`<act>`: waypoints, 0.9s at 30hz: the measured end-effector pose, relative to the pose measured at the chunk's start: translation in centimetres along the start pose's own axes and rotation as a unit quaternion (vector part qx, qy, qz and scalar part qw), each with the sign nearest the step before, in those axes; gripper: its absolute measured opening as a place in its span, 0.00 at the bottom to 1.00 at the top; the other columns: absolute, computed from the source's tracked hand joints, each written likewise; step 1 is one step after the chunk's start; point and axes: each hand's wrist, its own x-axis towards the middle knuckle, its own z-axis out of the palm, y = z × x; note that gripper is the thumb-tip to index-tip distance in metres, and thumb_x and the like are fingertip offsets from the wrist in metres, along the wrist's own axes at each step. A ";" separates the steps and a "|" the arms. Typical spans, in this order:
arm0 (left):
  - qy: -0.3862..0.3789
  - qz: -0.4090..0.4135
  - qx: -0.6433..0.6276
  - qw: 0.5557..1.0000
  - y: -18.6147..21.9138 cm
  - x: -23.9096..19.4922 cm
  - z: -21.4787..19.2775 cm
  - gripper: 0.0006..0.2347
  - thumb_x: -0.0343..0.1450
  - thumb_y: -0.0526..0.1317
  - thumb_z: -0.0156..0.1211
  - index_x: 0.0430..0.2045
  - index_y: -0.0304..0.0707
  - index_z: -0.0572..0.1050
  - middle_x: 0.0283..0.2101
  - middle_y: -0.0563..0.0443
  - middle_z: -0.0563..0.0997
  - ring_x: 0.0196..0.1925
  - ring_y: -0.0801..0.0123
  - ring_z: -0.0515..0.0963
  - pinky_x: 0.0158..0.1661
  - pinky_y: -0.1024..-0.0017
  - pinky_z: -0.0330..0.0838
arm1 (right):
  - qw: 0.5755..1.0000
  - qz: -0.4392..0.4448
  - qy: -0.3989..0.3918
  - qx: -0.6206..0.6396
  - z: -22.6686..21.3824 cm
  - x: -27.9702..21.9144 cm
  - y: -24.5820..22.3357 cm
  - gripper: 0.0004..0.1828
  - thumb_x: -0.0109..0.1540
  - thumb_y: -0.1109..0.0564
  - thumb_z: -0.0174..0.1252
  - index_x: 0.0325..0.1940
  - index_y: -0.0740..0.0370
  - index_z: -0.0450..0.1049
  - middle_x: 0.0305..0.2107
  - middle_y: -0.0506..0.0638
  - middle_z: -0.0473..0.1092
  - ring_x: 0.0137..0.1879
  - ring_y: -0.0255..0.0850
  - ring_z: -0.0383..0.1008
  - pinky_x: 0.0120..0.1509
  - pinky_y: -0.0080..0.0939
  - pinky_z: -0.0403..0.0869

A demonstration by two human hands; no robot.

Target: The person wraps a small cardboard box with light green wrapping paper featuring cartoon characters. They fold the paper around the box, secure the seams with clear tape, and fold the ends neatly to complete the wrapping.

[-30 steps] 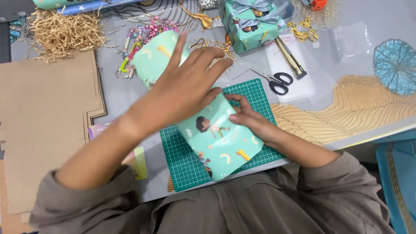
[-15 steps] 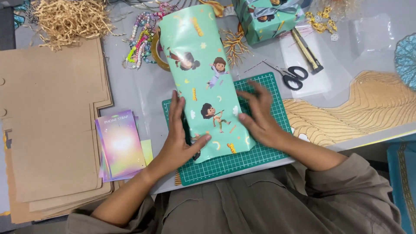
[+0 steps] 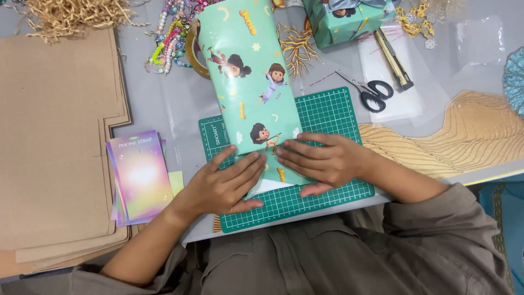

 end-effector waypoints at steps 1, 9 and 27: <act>-0.014 0.024 0.030 0.999 -0.3 0.0 0.0 0.30 0.79 0.68 0.40 0.49 0.45 0.84 0.61 0.51 0.85 0.66 0.65 0.80 0.70 0.46 0.66 | 1.000 -0.020 0.013 -0.005 0.6 -0.4 0.3 0.37 0.76 0.33 0.38 0.56 0.62 0.85 0.53 0.54 0.83 0.63 0.48 0.81 0.71 0.53 0.77; 0.007 -0.067 0.021 0.998 0.3 0.5 -0.2 0.20 0.81 0.54 0.47 0.55 0.48 0.83 0.42 0.56 0.80 0.46 0.65 0.71 0.58 0.56 0.65 | 0.994 0.099 0.042 0.014 1.3 0.1 -1.2 0.14 0.71 0.50 0.59 0.47 0.57 0.88 0.49 0.46 0.84 0.59 0.43 0.80 0.67 0.48 0.80; 0.113 -0.280 -0.264 0.916 -0.8 -0.5 0.3 0.22 0.77 0.42 0.62 0.62 0.40 0.58 0.65 0.43 0.55 0.72 0.42 0.53 0.73 0.38 0.53 | 0.902 0.332 0.081 0.262 0.8 -1.6 0.4 0.22 0.68 0.49 0.62 0.63 0.60 0.75 0.64 0.60 0.65 0.74 0.65 0.62 0.78 0.72 0.62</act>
